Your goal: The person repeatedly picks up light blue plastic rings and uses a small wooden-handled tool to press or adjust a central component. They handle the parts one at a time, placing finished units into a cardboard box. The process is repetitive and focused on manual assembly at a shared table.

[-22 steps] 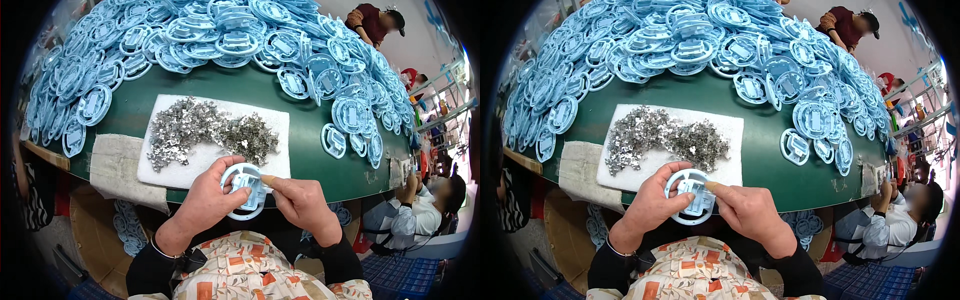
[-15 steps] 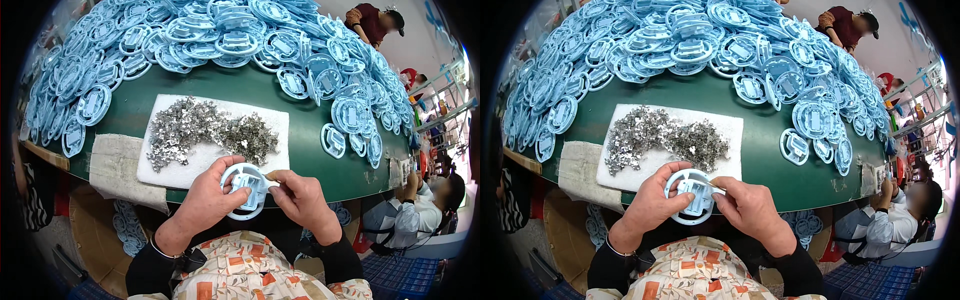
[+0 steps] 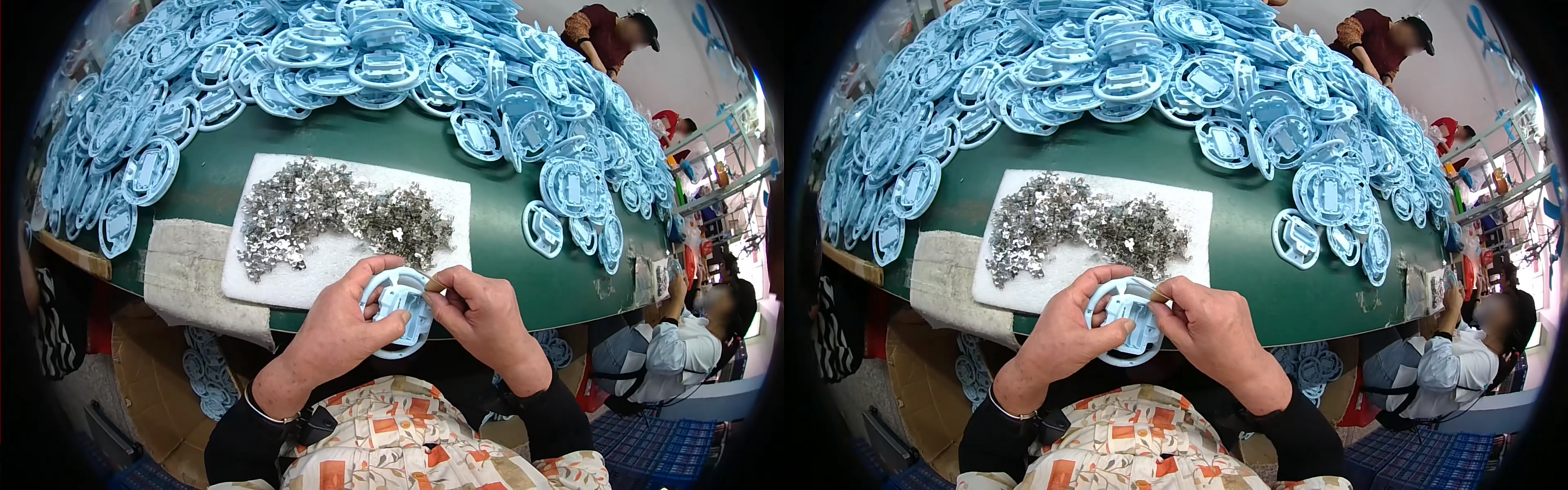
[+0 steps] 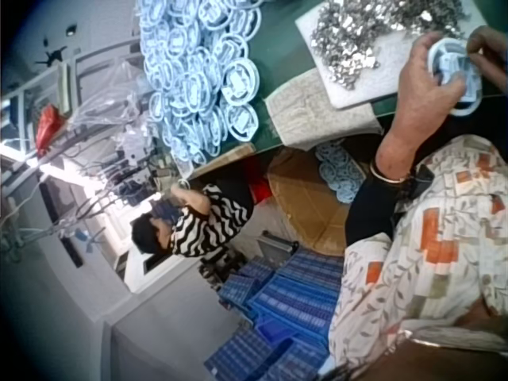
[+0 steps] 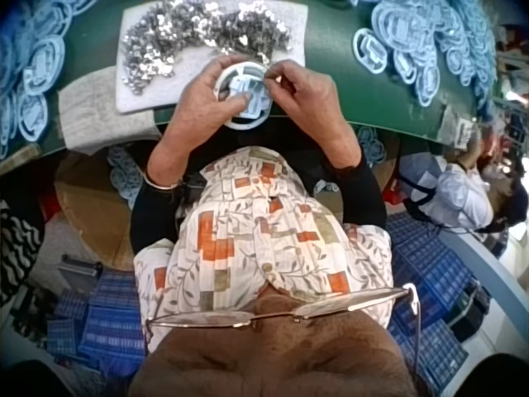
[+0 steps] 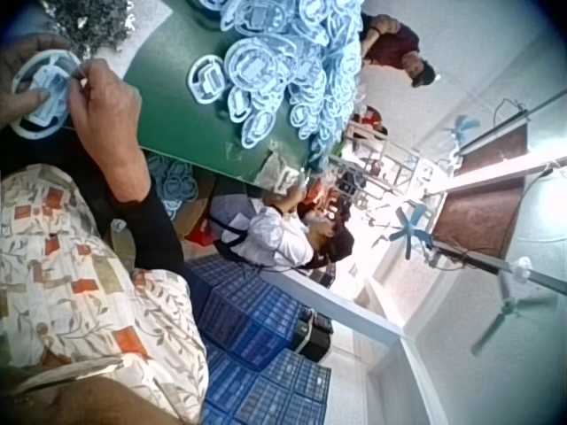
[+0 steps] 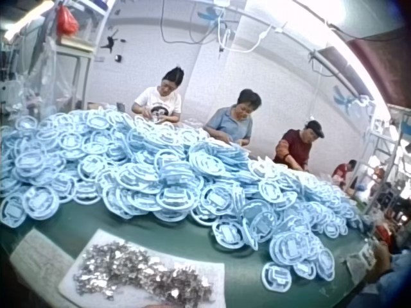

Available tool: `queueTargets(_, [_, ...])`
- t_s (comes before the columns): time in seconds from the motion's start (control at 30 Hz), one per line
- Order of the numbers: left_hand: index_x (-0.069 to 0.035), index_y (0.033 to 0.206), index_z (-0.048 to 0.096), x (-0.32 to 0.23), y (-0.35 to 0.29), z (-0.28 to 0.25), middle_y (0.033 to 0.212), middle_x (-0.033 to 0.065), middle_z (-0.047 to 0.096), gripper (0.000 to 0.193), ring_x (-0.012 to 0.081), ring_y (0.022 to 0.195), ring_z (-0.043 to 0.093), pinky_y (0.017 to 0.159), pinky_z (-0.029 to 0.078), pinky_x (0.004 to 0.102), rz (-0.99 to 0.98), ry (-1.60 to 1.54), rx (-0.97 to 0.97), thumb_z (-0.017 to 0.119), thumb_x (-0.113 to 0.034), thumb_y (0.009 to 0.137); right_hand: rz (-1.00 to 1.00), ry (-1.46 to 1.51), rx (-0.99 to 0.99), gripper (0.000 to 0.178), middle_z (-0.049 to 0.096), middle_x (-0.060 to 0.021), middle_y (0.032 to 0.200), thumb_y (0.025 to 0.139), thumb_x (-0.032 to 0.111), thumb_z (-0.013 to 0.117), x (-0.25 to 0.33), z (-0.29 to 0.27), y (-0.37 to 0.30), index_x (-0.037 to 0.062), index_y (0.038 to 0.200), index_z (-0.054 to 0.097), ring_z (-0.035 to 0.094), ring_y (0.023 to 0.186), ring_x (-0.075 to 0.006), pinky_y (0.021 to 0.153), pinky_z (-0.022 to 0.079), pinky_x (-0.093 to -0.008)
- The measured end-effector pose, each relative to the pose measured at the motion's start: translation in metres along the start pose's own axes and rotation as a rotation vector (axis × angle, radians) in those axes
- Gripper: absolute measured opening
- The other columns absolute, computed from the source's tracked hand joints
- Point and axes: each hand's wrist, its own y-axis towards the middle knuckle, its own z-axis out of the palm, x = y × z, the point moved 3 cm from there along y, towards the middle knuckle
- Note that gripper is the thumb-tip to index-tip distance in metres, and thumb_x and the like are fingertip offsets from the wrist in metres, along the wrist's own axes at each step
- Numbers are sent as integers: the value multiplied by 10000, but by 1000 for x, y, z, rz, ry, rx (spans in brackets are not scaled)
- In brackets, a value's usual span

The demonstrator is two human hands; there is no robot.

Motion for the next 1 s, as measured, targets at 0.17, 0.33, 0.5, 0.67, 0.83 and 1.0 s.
queueTargets(0.17, [10,1402,447,3,0,0,1173,72,617,584,104,1046,616,897,536,252,20,-2,8,686,-9,870,24,46,53,149,646,-106,652,873,124,736,-2,3,0,60,963,635,676,574,-258,518,502,-342])
queueTargets(0.33, [15,1398,451,2,0,-1,1175,77,619,578,111,1060,620,907,539,256,13,22,0,683,-6,869,46,28,37,230,664,-126,708,909,102,694,1,-5,1,81,1128,625,694,626,-281,551,519,-356])
queueTargets(0.5, [22,1400,448,3,1,1,1171,78,620,576,110,1045,623,894,542,250,7,-16,-10,676,-1,872,-171,36,-20,401,648,-103,751,901,32,662,-8,-1,-14,133,1288,638,653,609,-271,546,516,-366])
queueTargets(0.67, [33,1407,439,3,2,0,1165,88,619,577,114,1029,628,879,548,255,-4,-34,-19,668,2,878,-217,-283,82,548,565,-38,676,808,2,699,-3,1,-23,205,1316,662,593,546,-220,494,492,-352])
queueTargets(0.83, [42,1410,429,3,1,0,1159,98,619,574,118,1027,631,869,552,259,-2,-38,-21,658,2,885,-246,-322,82,600,537,-17,653,767,4,710,-6,-2,-23,235,1319,665,574,524,-194,472,479,-348])
queueTargets(1.0, [47,1415,419,2,2,1,1159,105,624,574,124,1030,636,870,554,262,-22,-11,-7,652,-5,892,-215,-303,61,591,538,-17,648,777,5,709,-6,1,-25,248,1314,669,581,533,-193,480,482,-352])
